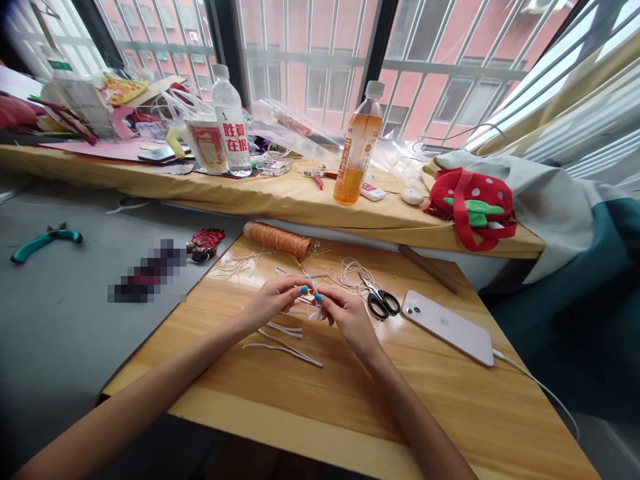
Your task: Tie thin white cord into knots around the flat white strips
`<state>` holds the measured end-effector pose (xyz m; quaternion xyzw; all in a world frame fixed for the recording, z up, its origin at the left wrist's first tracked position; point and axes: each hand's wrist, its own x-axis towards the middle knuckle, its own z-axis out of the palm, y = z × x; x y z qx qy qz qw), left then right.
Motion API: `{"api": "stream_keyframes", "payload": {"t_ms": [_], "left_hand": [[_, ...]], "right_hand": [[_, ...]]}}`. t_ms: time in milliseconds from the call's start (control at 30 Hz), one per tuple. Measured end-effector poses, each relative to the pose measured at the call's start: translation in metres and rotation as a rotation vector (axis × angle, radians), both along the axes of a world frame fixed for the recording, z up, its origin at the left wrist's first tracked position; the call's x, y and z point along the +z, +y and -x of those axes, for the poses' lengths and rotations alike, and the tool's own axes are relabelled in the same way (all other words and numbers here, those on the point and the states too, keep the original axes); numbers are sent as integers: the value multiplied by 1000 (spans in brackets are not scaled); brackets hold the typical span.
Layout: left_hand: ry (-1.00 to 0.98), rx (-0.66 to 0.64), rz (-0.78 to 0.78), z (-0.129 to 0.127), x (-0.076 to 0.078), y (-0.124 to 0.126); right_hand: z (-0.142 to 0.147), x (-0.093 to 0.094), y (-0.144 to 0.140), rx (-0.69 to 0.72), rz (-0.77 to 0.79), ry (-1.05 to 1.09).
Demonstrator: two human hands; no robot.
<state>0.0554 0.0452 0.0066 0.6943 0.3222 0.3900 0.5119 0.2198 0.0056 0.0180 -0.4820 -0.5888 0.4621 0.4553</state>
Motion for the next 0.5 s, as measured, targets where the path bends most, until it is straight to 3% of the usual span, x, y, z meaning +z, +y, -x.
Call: {"api": "stream_keyframes", "payload": {"t_ms": [133,500], "left_hand": [[5,18,-7,0,-1,-2],[146,183,-211,0,12,-9]], "right_hand": [[1,1,-1,14,24,28],[7,0,-4,14,-1,-122]]}}
